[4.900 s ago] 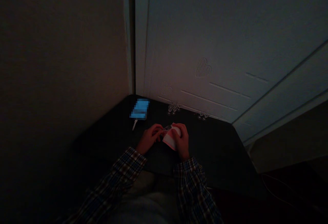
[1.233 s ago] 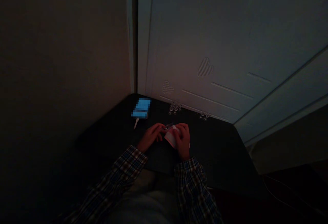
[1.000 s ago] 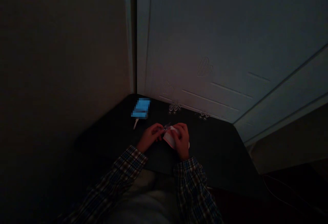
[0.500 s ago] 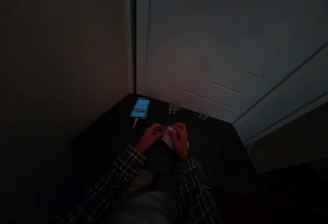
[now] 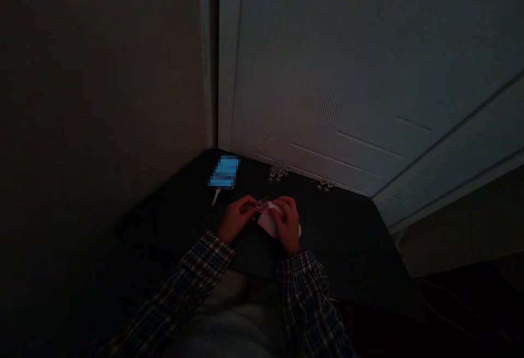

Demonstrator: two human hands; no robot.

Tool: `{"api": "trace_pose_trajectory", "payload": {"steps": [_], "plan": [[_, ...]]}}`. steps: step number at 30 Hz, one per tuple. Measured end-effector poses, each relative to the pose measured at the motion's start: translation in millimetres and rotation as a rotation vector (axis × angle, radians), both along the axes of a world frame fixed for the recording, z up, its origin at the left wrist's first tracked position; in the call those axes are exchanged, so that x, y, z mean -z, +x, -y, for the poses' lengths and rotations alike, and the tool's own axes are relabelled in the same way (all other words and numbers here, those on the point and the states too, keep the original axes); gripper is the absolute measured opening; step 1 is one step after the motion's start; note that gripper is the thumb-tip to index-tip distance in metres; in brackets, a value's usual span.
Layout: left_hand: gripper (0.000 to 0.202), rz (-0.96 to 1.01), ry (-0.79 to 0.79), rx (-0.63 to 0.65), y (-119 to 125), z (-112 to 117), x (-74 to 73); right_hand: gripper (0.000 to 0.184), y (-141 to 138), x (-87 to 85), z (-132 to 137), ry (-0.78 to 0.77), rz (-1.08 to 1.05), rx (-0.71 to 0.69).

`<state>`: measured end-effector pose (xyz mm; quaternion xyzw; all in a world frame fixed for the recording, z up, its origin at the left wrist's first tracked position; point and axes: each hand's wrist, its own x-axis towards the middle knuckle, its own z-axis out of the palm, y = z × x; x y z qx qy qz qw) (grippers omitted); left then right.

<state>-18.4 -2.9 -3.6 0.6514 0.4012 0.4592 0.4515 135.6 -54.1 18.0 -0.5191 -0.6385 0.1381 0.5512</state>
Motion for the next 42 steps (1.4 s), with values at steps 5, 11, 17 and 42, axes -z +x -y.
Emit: {"api": "trace_pose_trajectory", "payload": {"steps": [5, 11, 17, 42], "plan": [[0.017, -0.133, 0.168, -0.069, -0.1, 0.3, -0.9, 0.015, 0.0, 0.2, 0.6, 0.003, 0.006, -0.005], [0.018, -0.154, 0.197, -0.081, -0.6, -0.8, 1.4, 0.015, 0.7, -0.1, 0.3, 0.009, -0.018, 0.031], [0.021, -0.145, 0.242, -0.009, 0.2, 0.7, 2.4, 0.015, 6.2, 5.4, -5.1, 0.015, -0.13, 0.069], [0.025, -0.091, 0.16, 0.005, -2.8, -1.5, 4.4, 0.012, 6.3, 11.7, -9.9, -0.04, -0.181, -0.056]]}}
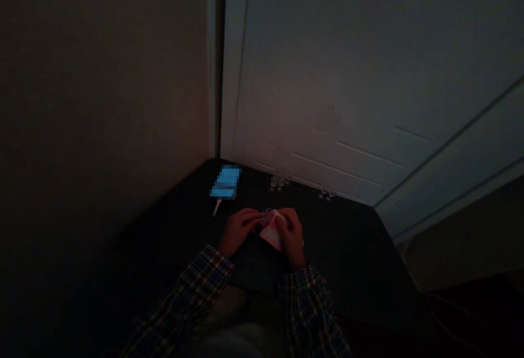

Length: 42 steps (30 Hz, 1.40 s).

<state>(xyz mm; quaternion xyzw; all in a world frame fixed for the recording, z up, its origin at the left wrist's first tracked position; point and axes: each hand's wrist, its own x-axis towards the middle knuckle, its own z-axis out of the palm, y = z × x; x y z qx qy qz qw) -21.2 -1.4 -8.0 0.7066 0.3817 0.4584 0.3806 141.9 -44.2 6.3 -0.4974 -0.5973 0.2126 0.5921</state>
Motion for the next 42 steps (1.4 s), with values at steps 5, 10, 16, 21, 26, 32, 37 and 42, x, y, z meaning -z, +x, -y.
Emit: {"api": "trace_pose_trajectory", "payload": {"steps": [5, 10, 16, 21, 26, 32, 37, 42], "plan": [[0.026, -0.007, -0.002, 0.001, 0.4, -0.3, -0.6, 0.012, -0.6, -1.8, 0.7, 0.015, -0.005, 0.008], [0.028, -0.02, 0.012, 0.003, 0.0, 0.2, -1.7, 0.012, -1.8, -4.4, 1.4, 0.011, 0.0, 0.021], [0.029, -0.037, 0.017, -0.009, 0.2, 1.0, -2.2, 0.011, -2.5, -5.4, 3.1, 0.017, -0.002, 0.023], [0.029, -0.056, 0.037, -0.043, 0.3, 1.6, -2.2, 0.012, -2.3, -8.3, 5.5, 0.019, 0.009, 0.032], [0.031, -0.098, 0.047, -0.045, 0.3, 3.8, -5.5, 0.011, -1.8, -9.0, 5.1, 0.032, 0.011, 0.056], [0.03, -0.142, 0.073, -0.046, 0.1, 4.5, -7.6, 0.011, -0.2, -6.8, 4.1, 0.054, 0.005, 0.106], [0.028, -0.142, 0.071, -0.017, 0.4, 3.2, -6.2, 0.012, -0.7, -7.5, 5.2, 0.047, 0.016, 0.096], [0.029, -0.105, 0.022, 0.002, 1.1, 3.4, -6.0, 0.012, -2.0, -8.2, 5.5, 0.03, 0.041, 0.065]]}}
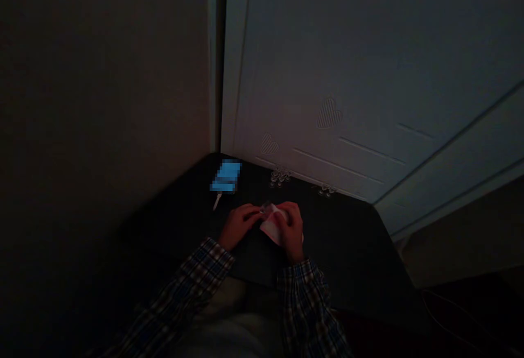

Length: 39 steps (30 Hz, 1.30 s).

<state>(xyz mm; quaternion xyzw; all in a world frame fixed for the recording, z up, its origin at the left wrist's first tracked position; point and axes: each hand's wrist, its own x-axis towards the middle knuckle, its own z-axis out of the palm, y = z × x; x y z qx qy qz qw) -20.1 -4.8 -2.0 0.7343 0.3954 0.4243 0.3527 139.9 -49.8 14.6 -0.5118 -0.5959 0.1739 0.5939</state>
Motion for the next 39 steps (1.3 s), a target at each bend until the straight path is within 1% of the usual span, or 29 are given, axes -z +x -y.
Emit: {"api": "trace_pose_trajectory", "payload": {"steps": [3, 7, 12, 18, 22, 31, 34, 39], "plan": [[0.03, 0.036, -0.035, 0.03, 0.6, 1.5, -2.3, 0.01, -0.1, -0.1, -0.9, 0.008, -0.01, 0.011], [0.028, 0.064, -0.034, 0.07, 1.6, 3.4, -4.8, 0.011, 0.6, 1.3, -2.6, 0.016, -0.029, 0.002], [0.028, 0.067, -0.042, 0.084, 2.1, 3.9, -4.2, 0.013, 2.0, 4.7, -4.0, -0.009, -0.041, -0.008], [0.023, 0.011, 0.058, 0.093, 1.2, 3.0, -4.7, 0.013, 3.0, 4.7, -3.0, -0.028, -0.026, -0.014], [0.023, -0.06, 0.11, 0.111, 1.3, 2.4, -3.9, 0.012, 3.0, 3.9, -3.0, -0.024, -0.025, -0.017], [0.024, -0.132, 0.136, 0.071, 1.3, 2.6, -1.5, 0.011, 1.0, 3.8, -3.7, 0.003, 0.009, -0.026], [0.023, -0.116, 0.139, 0.053, 0.9, 1.9, -1.0, 0.011, 0.1, 2.7, -2.7, 0.005, 0.03, -0.049], [0.019, -0.083, 0.102, 0.007, 0.3, 1.1, -1.8, 0.011, -0.8, 0.9, -0.8, -0.004, 0.067, -0.044]]}}
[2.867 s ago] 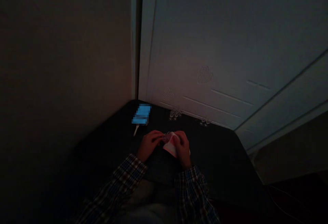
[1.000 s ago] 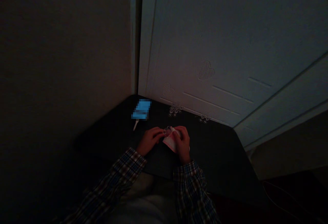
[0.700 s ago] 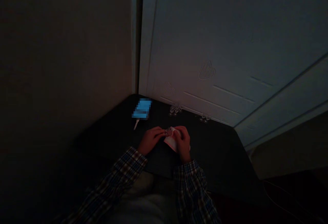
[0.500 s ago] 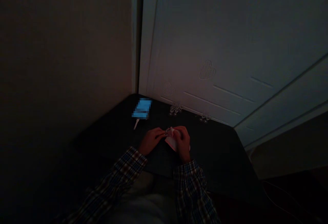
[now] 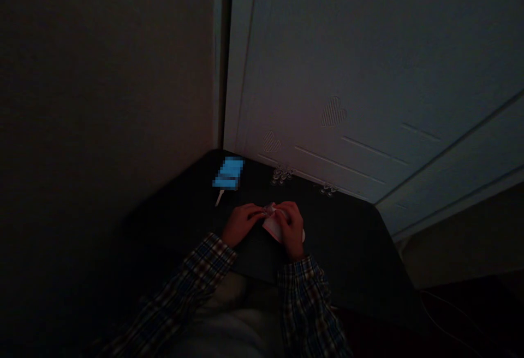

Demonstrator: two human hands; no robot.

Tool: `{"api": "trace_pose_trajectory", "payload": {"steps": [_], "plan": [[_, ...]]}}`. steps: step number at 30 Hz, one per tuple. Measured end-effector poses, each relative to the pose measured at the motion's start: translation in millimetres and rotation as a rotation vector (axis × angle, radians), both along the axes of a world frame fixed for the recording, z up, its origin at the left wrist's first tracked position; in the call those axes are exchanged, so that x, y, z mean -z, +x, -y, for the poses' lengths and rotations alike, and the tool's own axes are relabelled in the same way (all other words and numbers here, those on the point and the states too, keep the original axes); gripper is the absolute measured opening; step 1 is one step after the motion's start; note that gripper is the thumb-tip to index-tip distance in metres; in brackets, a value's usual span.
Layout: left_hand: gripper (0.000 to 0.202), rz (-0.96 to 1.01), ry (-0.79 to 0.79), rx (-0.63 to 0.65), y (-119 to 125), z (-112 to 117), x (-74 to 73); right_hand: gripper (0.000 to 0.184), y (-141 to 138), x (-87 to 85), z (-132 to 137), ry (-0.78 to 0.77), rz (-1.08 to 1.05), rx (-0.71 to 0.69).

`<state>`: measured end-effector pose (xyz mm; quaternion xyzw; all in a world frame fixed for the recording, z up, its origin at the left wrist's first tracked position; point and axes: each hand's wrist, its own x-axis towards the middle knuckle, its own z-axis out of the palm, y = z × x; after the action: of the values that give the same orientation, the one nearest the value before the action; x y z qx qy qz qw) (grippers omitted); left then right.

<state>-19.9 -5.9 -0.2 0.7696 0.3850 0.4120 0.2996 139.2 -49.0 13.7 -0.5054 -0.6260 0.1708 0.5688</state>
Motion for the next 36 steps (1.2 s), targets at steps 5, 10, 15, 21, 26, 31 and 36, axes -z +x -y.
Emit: {"api": "trace_pose_trajectory", "payload": {"steps": [5, 10, 15, 21, 26, 31, 36], "plan": [[0.024, 0.016, -0.069, -0.015, -0.3, 0.1, 0.3, 0.013, 0.8, 1.2, -0.4, -0.001, 0.007, 0.002], [0.028, 0.131, -0.186, -0.039, 1.6, 0.4, 1.7, 0.013, 2.2, 2.6, -2.7, 0.002, 0.0, 0.036], [0.024, 0.227, -0.25, -0.05, 1.7, 1.8, -2.1, 0.012, 2.3, 2.2, -2.8, -0.024, 0.004, 0.054], [0.023, 0.154, -0.234, -0.009, 1.0, 5.2, -4.8, 0.013, 3.6, 4.3, -2.6, -0.041, -0.053, 0.068], [0.024, 0.123, -0.23, 0.027, 1.8, 4.2, -1.8, 0.013, 4.5, 4.7, -2.5, -0.036, -0.06, 0.068], [0.023, 0.08, -0.184, 0.017, 2.0, 1.0, 3.1, 0.012, 3.0, 2.3, -0.9, 0.001, -0.04, 0.045], [0.019, 0.065, -0.164, 0.026, 1.8, -0.6, 5.6, 0.011, 2.1, 1.0, -0.4, 0.027, -0.017, 0.039]]}}
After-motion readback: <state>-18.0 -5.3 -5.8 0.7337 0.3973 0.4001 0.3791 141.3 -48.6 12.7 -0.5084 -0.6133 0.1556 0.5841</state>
